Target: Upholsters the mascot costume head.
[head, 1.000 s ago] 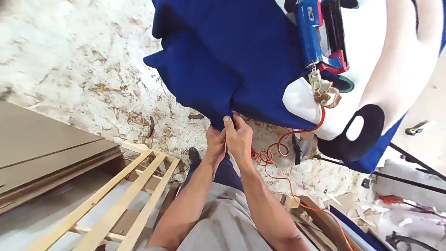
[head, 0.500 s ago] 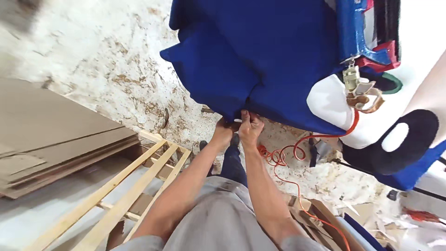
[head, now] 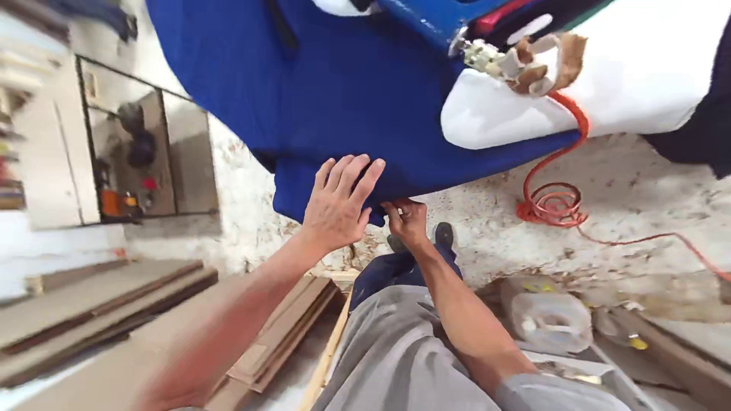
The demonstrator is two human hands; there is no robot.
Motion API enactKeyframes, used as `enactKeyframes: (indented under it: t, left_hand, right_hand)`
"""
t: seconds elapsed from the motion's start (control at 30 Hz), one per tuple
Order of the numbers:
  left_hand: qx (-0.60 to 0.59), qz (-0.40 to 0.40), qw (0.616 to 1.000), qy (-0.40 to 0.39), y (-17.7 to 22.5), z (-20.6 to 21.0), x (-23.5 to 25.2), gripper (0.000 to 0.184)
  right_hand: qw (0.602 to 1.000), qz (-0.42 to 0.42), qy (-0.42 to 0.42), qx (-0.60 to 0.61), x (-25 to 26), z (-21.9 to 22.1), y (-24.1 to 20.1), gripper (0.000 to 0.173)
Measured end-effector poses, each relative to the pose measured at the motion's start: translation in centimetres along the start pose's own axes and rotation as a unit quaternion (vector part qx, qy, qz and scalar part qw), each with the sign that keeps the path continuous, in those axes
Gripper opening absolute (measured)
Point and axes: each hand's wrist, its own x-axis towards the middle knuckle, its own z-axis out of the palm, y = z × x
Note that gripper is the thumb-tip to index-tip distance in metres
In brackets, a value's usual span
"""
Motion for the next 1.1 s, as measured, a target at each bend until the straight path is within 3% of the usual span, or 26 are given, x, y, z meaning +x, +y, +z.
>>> enactKeyframes:
  t: [0.23, 0.33, 0.43, 0.63, 0.73, 0.87, 1.1]
  left_hand:
    - [0.037, 0.07, 0.996, 0.048, -1.0, 0.6, 2.3, 0.097]
    - [0.091, 0.112, 0.988, 0.057, -0.9, 0.6, 2.1, 0.095]
    - [0.144, 0.122, 0.981, 0.052, -0.6, 0.4, 1.9, 0.1]
    - [0.165, 0.117, 0.978, 0.048, -0.2, 0.7, 2.2, 0.105]
    - [0.167, 0.12, 0.977, 0.059, -0.1, 0.8, 2.0, 0.104]
    - [0.167, 0.123, 0.976, 0.063, -0.2, 0.9, 2.0, 0.103]
    - [0.164, 0.128, 0.974, 0.093, -0.3, 1.4, 1.8, 0.101]
  right_hand:
    - [0.986, 0.016, 0.161, 0.039, -1.2, 3.2, -0.2, 0.018]
    - [0.954, 0.081, 0.257, 0.134, -1.9, 5.1, -0.8, 0.015]
    - [0.906, 0.18, 0.296, 0.244, -1.8, 5.7, -2.7, 0.017]
    - [0.799, 0.371, 0.436, 0.184, 1.2, 5.3, -6.9, 0.043]
    - [0.778, 0.439, 0.422, 0.152, 3.2, 6.4, -8.0, 0.064]
    - [0.737, 0.447, 0.459, 0.215, 3.8, 9.1, -6.7, 0.08]
    - [0.682, 0.344, 0.6, 0.239, 6.4, 8.8, -3.1, 0.062]
